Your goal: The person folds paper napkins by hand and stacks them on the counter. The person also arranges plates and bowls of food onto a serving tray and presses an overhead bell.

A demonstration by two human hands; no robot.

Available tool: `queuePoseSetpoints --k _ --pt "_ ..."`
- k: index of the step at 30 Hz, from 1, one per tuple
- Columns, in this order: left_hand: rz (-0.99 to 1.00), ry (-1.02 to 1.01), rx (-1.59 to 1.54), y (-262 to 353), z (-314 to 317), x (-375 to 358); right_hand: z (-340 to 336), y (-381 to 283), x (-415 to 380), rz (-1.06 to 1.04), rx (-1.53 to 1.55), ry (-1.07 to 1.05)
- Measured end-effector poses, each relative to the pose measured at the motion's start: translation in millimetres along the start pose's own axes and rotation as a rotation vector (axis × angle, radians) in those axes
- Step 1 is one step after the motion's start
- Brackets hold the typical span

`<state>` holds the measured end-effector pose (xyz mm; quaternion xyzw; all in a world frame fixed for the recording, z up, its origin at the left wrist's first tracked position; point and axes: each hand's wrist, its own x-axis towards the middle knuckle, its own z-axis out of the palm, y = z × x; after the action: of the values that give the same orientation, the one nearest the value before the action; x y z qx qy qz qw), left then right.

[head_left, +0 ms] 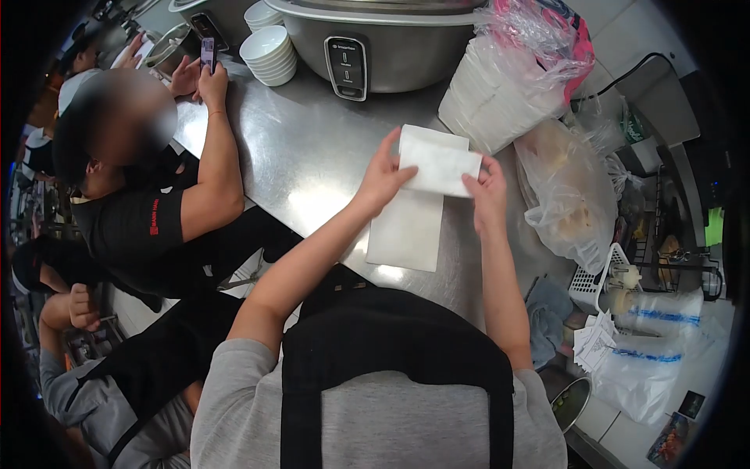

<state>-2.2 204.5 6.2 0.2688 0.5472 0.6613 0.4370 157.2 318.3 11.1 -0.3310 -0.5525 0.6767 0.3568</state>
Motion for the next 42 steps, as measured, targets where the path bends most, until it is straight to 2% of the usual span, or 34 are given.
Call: queuePoseSetpoints --k 1,3,4,6,9,12,14,16,18,20,21,23,24,26,31,33,34,35,36,37,39,40,42 --pt "0.059 0.018 0.07 -3 -3 15 1 -1 11 0.003 -0.002 0.0" --pt "0.102 0.071 0.181 -6 -9 43 0 -3 33 -0.066 -0.332 0.124" --pt "0.149 0.122 0.297 -8 -12 55 -1 -1 41 -0.065 -0.335 0.122" --pt "0.115 0.15 0.285 -12 -15 67 -3 12 56 -0.098 -0.47 0.171" --pt "0.05 0.166 0.411 -15 -19 73 -4 30 63 -0.173 -0.559 0.212" --pt "0.063 0.182 0.427 -25 -21 75 -1 32 58 -0.205 -0.662 0.247" --pt "0.199 0.228 0.51 -29 -21 76 -1 32 58 -0.185 -0.715 0.239" --pt "0.154 0.21 0.534 -29 -20 73 -1 36 58 -0.172 -0.764 0.226" --pt "0.113 0.192 0.557 -31 -19 69 -4 42 57 -0.372 -0.912 0.216" --pt "0.167 0.188 0.737 -36 -19 65 -6 45 53 -0.326 -0.808 0.222" --pt "0.165 0.189 0.738 -43 -20 67 -4 45 50 -0.28 -0.705 0.227" --pt "0.216 0.189 0.383 -49 -16 66 -3 47 47 -0.238 -0.612 0.229" --pt "0.213 0.19 0.384 -47 -13 64 -2 49 45 -0.197 -0.52 0.233" --pt "0.107 0.091 0.205 -43 -6 57 4 56 43 -0.181 -0.53 0.225" --pt "0.156 0.045 0.263 -51 -4 56 1 57 45 -0.163 -0.591 0.197" --pt "0.2 0.058 0.31 -46 -9 58 -5 42 40 -0.213 -0.75 0.104" --pt "0.347 0.065 0.476 -40 -13 59 -4 34 37 -0.213 -0.749 0.101" --pt "0.49 0.071 0.641 -33 -14 58 1 19 31 -0.349 -0.868 0.095" --pt "0.483 0.07 0.641 -25 -12 59 5 10 26 -0.483 -0.985 0.088" --pt "0.546 0.028 0.854 -17 -8 61 9 6 26 -0.475 -0.986 0.087" --pt "0.676 -0.034 1.186 -20 1 69 17 1 41 -0.665 -1.17 -0.138" --pt "0.679 -0.037 1.186 -28 5 71 18 8 49 -0.665 -1.17 -0.134" --pt "0.611 -0.061 1.383 -45 8 77 16 34 66 -0.743 -1.428 -0.244"
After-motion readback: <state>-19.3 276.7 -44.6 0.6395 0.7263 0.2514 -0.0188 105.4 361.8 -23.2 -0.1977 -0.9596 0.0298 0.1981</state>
